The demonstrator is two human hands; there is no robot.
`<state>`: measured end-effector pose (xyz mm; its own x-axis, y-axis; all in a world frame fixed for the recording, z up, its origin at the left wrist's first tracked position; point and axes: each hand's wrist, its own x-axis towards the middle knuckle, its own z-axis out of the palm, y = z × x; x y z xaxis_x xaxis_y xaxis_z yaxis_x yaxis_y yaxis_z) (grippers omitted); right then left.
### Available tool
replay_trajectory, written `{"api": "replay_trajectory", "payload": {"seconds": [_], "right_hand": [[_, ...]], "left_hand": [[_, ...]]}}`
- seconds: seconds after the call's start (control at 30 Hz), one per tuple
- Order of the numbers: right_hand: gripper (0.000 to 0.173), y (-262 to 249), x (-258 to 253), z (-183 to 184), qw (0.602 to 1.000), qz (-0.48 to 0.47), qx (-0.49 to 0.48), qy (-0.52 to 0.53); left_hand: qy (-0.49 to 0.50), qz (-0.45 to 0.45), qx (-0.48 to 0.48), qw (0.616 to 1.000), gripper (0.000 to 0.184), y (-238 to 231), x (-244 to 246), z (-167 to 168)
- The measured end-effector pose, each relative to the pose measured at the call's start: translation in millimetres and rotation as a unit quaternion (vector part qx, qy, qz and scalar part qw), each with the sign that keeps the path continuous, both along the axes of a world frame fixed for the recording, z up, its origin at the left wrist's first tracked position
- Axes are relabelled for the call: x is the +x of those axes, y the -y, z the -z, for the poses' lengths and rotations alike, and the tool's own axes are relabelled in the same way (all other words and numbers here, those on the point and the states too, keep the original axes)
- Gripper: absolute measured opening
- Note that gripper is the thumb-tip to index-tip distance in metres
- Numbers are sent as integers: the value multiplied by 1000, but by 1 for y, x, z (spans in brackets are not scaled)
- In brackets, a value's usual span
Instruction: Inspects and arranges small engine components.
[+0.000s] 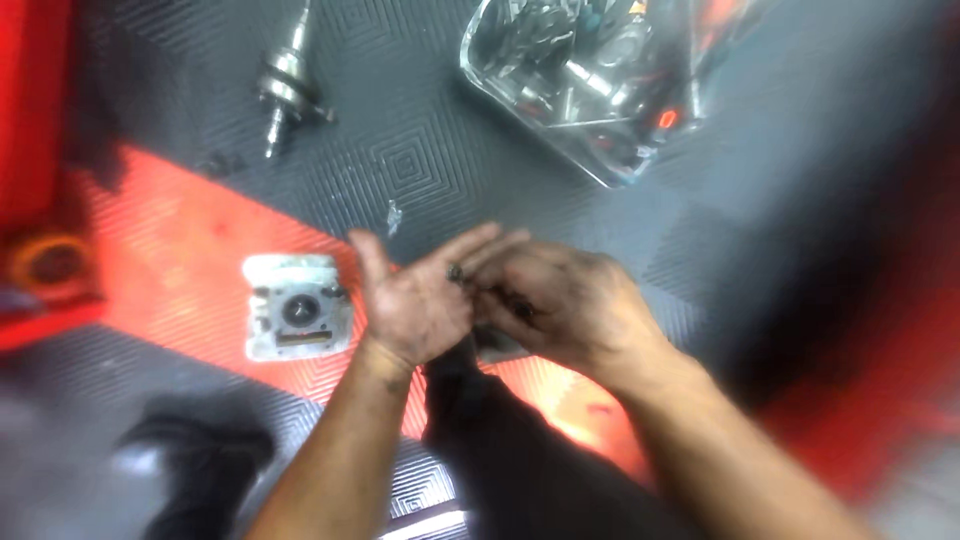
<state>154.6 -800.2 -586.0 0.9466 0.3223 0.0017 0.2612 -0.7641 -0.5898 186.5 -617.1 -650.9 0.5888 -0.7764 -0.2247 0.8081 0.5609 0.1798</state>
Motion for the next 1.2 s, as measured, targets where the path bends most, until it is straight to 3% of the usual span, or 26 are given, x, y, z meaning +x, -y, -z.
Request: {"api": "replay_trajectory", "payload": {"seconds": [0.2, 0.33, 0.43, 0.53, 0.9, 1.03, 1.2], "right_hand": [[19, -23, -17, -8, 999, -2, 34, 14], [23, -15, -20, -7, 996, 56, 57, 27], [27, 5, -18, -13, 991, 127, -2, 49], [30, 12, -16, -12, 990, 118, -62, 43], [20, -5, -15, -1, 986, 128, -86, 66], [16, -2, -10, -4, 989, 139, -48, -10], [15, -3, -3, -6, 976, 152, -96, -124]], "left_hand": [[10, -16, -14, 1000, 148, 3, 1, -1], [3, -28, -38, 999, 146, 8, -3, -3], [-12, -34, -41, 999, 143, 10, -4, -5], [-1, -39, -35, 999, 144, 15, -3, -6], [10, -27, -48, 998, 148, 14, -1, -6], [21, -21, -39, 999, 147, 13, -1, -5], [-8, -9, -41, 999, 148, 15, -7, 1]]}}
